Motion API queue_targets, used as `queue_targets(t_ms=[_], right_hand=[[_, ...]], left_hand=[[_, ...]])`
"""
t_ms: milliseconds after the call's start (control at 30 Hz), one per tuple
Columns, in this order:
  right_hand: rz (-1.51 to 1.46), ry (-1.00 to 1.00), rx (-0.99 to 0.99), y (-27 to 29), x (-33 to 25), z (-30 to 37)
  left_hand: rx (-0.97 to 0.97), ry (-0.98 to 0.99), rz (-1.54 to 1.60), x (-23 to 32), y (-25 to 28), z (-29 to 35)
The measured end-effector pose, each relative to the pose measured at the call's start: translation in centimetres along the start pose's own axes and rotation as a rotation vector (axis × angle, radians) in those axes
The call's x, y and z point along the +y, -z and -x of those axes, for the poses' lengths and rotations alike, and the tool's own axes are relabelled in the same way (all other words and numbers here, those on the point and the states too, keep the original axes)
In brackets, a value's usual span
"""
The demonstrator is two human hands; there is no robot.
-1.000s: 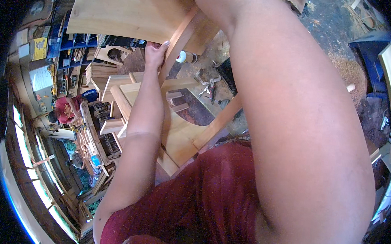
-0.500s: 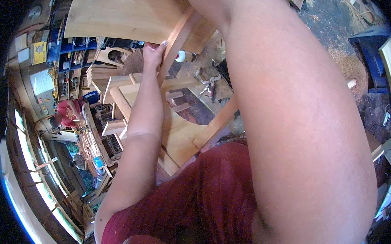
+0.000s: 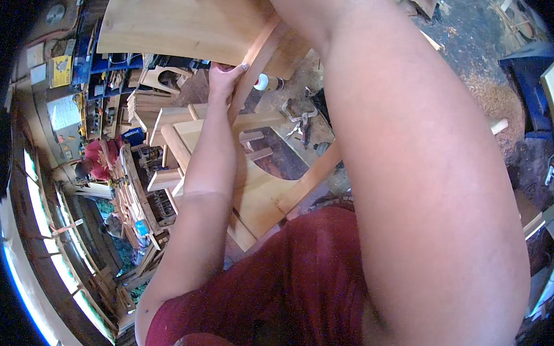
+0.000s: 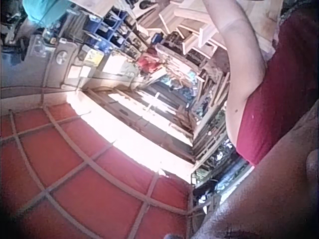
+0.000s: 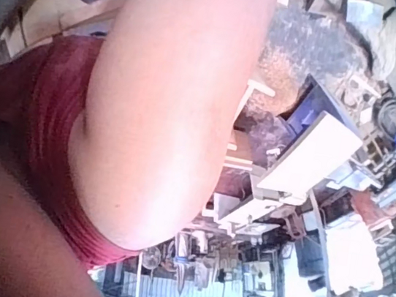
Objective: The person applies glue from a bottle onto the joints of a wooden frame, wipes excess glue with a cloth, and positions a wooden panel onto the frame. They then secure the panel by driving screws through the frame into the panel using a power drill.
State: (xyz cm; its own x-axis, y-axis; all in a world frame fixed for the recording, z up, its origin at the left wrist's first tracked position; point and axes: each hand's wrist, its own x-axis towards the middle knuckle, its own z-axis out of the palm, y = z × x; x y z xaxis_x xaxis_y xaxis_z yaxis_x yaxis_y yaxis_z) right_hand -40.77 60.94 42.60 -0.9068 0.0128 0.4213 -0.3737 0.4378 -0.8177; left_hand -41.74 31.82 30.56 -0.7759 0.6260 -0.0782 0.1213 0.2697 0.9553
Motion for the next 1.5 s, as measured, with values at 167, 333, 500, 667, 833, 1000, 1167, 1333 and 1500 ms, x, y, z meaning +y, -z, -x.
queue_targets(t_ms=[167,333,500,667,833,1000,1167,1333,1500], right_hand=[[-0.021,-0.005,-0.028,0.4,0.2,0.3],[0.040,-0.057,-0.025,0.3,-1.3,0.3],[0.053,-0.069,-0.001,0.8,-1.3,0.7],[0.082,-0.061,-0.010,0.6,-1.8,0.5],[0.017,-0.050,-0.045,0.5,-1.8,0.7],[-0.238,-0.192,0.128,-0.7,-1.6,-0.4],[-0.179,0.277,0.747,3.4,-1.0,-1.4],[-0.745,0.227,1.029,1.6,-10.2,5.4],[-0.789,0.360,0.644,-6.5,-15.6,23.1]], left_hand=[[-0.037,-0.008,-0.027,-0.5,0.1,-0.3],[0.100,-0.032,0.107,-1.0,0.3,-1.0],[0.194,-0.082,0.068,-1.3,-0.9,-1.6],[0.198,-0.111,0.025,-2.8,0.5,-2.6],[0.235,-0.159,0.040,-3.0,0.5,-2.2],[0.297,-0.109,-0.138,0.6,-0.4,0.6],[0.277,-0.205,-0.144,-0.6,-1.9,-1.3],[0.297,-0.199,-0.134,-1.7,-0.3,-1.0],[0.245,-0.159,0.037,-2.9,0.0,-1.9]])
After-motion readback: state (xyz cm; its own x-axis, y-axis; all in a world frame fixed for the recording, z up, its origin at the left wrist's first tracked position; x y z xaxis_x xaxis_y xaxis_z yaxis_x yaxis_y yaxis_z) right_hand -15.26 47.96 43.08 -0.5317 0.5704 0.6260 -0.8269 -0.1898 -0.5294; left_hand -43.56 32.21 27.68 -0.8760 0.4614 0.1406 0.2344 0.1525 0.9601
